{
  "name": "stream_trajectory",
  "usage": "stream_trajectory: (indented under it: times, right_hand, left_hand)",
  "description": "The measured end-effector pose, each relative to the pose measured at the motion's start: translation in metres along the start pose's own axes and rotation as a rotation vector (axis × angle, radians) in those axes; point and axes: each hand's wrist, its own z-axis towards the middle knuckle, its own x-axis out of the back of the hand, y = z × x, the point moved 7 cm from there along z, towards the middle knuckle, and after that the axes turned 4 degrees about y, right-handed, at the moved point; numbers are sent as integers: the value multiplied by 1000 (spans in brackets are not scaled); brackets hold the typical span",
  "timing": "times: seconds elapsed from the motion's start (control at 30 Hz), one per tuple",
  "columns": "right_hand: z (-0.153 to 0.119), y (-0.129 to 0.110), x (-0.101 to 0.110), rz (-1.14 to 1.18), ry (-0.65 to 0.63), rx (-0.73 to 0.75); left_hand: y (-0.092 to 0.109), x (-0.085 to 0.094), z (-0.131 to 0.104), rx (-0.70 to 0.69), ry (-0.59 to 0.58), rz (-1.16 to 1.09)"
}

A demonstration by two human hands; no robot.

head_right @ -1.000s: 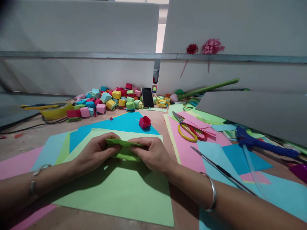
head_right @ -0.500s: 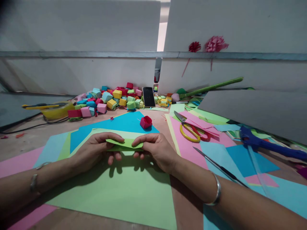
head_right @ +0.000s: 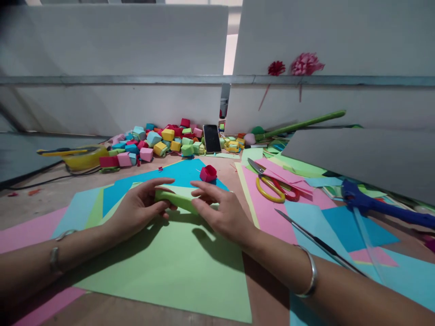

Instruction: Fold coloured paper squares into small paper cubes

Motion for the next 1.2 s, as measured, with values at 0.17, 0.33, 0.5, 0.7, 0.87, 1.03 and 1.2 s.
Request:
stream_trajectory:
  times: [0.17,0.33,0.5,0.7,0.87,1.03,1.2]
  right_hand:
    - [-2,-7,-7,-357,-45,253]
    - [-2,-9,-4,-534,23,345]
    - [0,2,-5,-704,-33,297]
    - [2,-8,8,-189,49,128]
    - [-7,-21,-13,33,-83,35]
    - [-12,-27,-10,-233,6,246]
    - [-29,-59,13,-421,332,684]
  left_hand:
    - [18,-1,-3,-231,-31,435]
    - [31,-7,4,-283,-100,713]
    - [21,-6,12,-251,-11,689]
    - [19,-5,4,-245,36,255]
    - [35,-27,-16,-526,-200,292]
    - [36,-31,-21,-552,-218,309]
    - [30,-27,-21,-624,-148,427]
